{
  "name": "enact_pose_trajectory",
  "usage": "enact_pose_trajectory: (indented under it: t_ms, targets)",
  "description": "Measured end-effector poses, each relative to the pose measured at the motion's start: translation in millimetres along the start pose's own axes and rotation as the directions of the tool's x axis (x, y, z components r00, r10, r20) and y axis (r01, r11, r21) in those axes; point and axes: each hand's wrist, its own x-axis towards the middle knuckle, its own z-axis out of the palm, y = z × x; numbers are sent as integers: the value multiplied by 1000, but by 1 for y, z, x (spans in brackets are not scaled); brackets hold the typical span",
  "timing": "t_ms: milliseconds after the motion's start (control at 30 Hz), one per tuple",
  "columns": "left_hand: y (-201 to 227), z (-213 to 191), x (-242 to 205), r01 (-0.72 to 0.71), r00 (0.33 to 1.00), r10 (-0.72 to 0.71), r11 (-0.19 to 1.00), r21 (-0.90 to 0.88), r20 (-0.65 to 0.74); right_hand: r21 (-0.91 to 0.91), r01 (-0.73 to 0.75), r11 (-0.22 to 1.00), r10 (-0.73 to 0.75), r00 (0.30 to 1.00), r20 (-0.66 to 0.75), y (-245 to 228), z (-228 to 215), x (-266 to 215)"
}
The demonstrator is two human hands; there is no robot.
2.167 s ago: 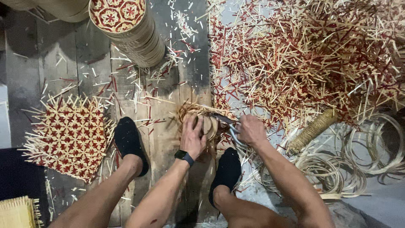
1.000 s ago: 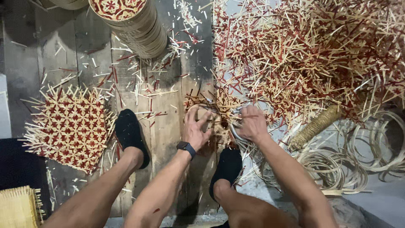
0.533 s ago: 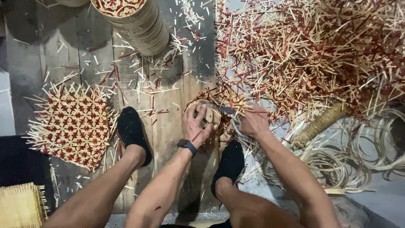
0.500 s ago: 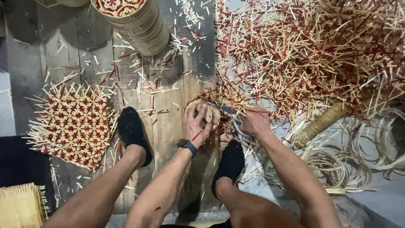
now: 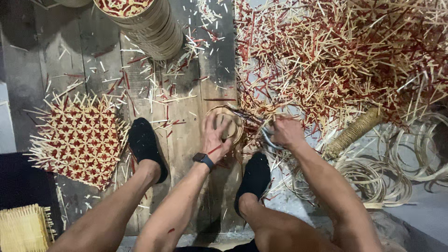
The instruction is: The person weaves together thin bamboo strips to form intricate star-patterned panels, then uses shears to trim the excess strips around circular bamboo frames and attaches the panels to the frames by hand.
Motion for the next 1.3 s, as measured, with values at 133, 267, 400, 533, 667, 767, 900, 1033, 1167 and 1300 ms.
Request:
enact_pose_trajectory:
  t_ms: [133,267,400,533,667,767,900,1033,1167,1300]
  targets:
    - [1,-1,-4,61,996,-55,996,-73,73,-221,20,975,-68,975,-212,6,25,10]
    - [-1,-6,1,-28,990,40,996,-88,134,-200,-29,979,25,999,-21,0,39,28]
    - [-12,-16,8,-66,957,90,993,-96,276,-194,154,969,-206,935,-288,25,31,19]
    - [-25,-16,12,-61,933,80,996,-63,352,47,-84,995,91,981,-174,54,17,11]
    - [-43,1,30,307,918,-221,922,-237,328,265,-474,840,528,828,-192,69,18,12]
    - [-64,8,41,461,871,-414,874,-151,264,231,-417,879,477,780,-406,61,29,3]
    - [-67,30,56,379,915,-394,913,153,88,654,-219,724,367,925,-96,16,38,-6]
    - [-56,56,61,564,797,-517,822,-77,313,924,68,375,22,996,-83,-53,45,21]
    - [-54,65,54,557,829,-523,804,-206,201,900,-21,436,132,990,-41,-73,42,38]
    - [-51,69,51,589,808,-564,771,-241,170,890,-191,415,229,968,101,-71,36,37]
